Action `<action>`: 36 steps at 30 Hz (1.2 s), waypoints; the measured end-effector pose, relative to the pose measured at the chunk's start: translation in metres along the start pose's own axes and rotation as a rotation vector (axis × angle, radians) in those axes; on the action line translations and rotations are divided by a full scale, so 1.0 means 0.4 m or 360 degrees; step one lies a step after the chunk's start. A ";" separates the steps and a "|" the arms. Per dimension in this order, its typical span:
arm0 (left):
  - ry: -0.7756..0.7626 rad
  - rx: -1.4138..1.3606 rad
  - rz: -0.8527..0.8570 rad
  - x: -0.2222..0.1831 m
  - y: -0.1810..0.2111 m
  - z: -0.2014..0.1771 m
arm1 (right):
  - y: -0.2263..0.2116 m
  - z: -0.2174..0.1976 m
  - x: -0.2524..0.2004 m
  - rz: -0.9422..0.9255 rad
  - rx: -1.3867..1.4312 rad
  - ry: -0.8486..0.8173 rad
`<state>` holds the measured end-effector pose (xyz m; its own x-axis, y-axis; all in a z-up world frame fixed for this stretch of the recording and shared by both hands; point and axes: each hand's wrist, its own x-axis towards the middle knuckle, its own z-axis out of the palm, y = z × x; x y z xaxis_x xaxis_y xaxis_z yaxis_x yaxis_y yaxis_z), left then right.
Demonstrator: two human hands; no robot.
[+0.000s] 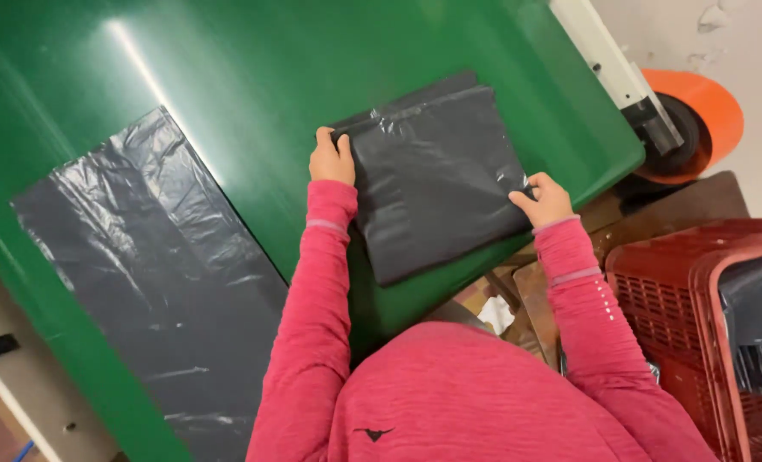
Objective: Fold black plastic bags and place them into a storage crate.
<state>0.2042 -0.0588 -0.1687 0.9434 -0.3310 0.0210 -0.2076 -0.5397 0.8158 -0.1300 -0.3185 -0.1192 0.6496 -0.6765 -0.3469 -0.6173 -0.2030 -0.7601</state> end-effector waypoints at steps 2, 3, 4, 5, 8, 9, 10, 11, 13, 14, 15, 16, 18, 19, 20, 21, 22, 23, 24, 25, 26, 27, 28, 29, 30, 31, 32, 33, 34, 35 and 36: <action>0.0043 0.0018 -0.0170 0.004 -0.028 0.018 | -0.050 0.003 -0.003 -0.0123 -0.0554 0.0278; 0.0045 0.0012 -0.0185 0.012 -0.021 0.020 | -0.061 -0.002 0.000 -0.0125 -0.0567 0.0269; 0.0019 0.0030 -0.0235 0.020 -0.017 0.017 | -0.073 -0.002 0.006 -0.0154 -0.0686 0.0280; -0.0007 0.0048 -0.0284 0.026 -0.012 0.015 | -0.085 -0.004 0.011 -0.0185 -0.0805 0.0291; -0.0045 0.0026 -0.0336 0.040 0.016 -0.008 | -0.179 -0.015 0.031 0.0016 -0.1155 0.0132; -0.0028 0.0019 -0.0332 0.019 0.082 -0.064 | -0.211 -0.015 0.060 -0.0003 -0.1157 0.0139; 0.0173 0.0229 -0.0063 -0.007 0.149 -0.119 | -0.240 -0.018 0.082 -0.0113 -0.1225 0.0181; 0.0374 0.0441 0.0207 -0.036 0.217 -0.172 | -0.268 -0.024 0.103 -0.0224 -0.1291 0.0223; 0.0199 0.0224 0.0325 -0.113 0.281 -0.188 | -0.329 -0.005 0.221 -0.0770 -0.1242 0.0239; 0.0016 0.0009 0.0452 -0.148 0.313 -0.199 | -0.362 0.009 0.282 -0.1307 -0.1160 0.0260; 0.0031 0.0023 0.0457 -0.183 0.307 -0.163 | -0.386 0.040 0.335 -0.1323 -0.1146 0.0263; -0.0239 -0.0298 0.0452 -0.220 0.300 -0.126 | -0.405 0.070 0.380 -0.1243 -0.1149 0.0083; -0.0510 -0.0606 0.0446 -0.272 0.260 -0.048 | -0.419 0.121 0.466 -0.1166 -0.1139 -0.0093; -0.0535 -0.0771 0.0249 -0.285 0.229 -0.007 | -0.413 0.143 0.506 -0.0879 -0.1223 -0.0228; -0.0560 -0.0936 0.0047 -0.303 0.199 0.033 | -0.406 0.162 0.542 -0.0585 -0.1301 -0.0365; -0.0561 -0.0929 0.0049 -0.297 0.178 0.059 | -0.396 0.167 0.536 -0.0586 -0.1294 -0.0364; -0.0505 -0.0939 -0.0123 -0.293 0.158 0.086 | -0.384 0.168 0.528 -0.0649 -0.1309 -0.0328; -0.0450 -0.0945 -0.0297 -0.289 0.137 0.114 | -0.372 0.171 0.520 -0.0712 -0.1323 -0.0292; -0.0451 -0.0946 -0.0291 -0.271 0.099 0.109 | -0.383 0.145 0.456 -0.0713 -0.1324 -0.0286; -0.0567 -0.1606 -0.0643 -0.252 0.061 0.104 | -0.395 0.121 0.393 -0.1159 -0.1060 -0.0069; -0.0654 -0.2267 -0.1018 -0.240 0.024 0.102 | -0.407 0.096 0.331 -0.1596 -0.0778 0.0135; -0.0645 -0.2277 -0.1018 -0.239 0.046 0.048 | -0.404 0.069 0.250 -0.1603 -0.0784 0.0127; -0.0723 -0.2335 -0.1104 -0.251 0.062 -0.007 | -0.393 0.045 0.163 -0.1689 -0.0643 0.0216; -0.0801 -0.2395 -0.1189 -0.262 0.079 -0.061 | -0.382 0.019 0.079 -0.1770 -0.0499 0.0305; -0.0800 -0.2391 -0.1205 -0.279 0.068 -0.069 | -0.335 0.015 0.030 -0.1757 -0.0498 0.0297; -0.0643 -0.2403 -0.1313 -0.297 0.058 -0.076 | -0.288 0.009 -0.018 -0.1672 -0.0519 0.0332; -0.0483 -0.2412 -0.1407 -0.306 0.049 -0.083 | -0.244 0.003 -0.060 -0.1595 -0.0539 0.0371; -0.0481 -0.2407 -0.1413 -0.326 -0.003 -0.058 | -0.211 0.002 -0.067 -0.1591 -0.0536 0.0368; -0.0481 -0.2533 -0.1301 -0.350 -0.056 -0.035 | -0.174 0.001 -0.081 -0.1517 -0.0553 0.0332; -0.0480 -0.2657 -0.1186 -0.376 -0.108 -0.012 | -0.137 -0.001 -0.097 -0.1444 -0.0570 0.0296; -0.0478 -0.2647 -0.1193 -0.397 -0.114 -0.013 | -0.117 -0.001 -0.101 -0.1436 -0.0563 0.0293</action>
<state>0.0650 0.0222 -0.2063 0.5955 -0.6214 -0.5092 0.7956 0.5439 0.2667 -0.1276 -0.2821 -0.0694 0.8815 -0.2571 0.3960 -0.0405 -0.8768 -0.4791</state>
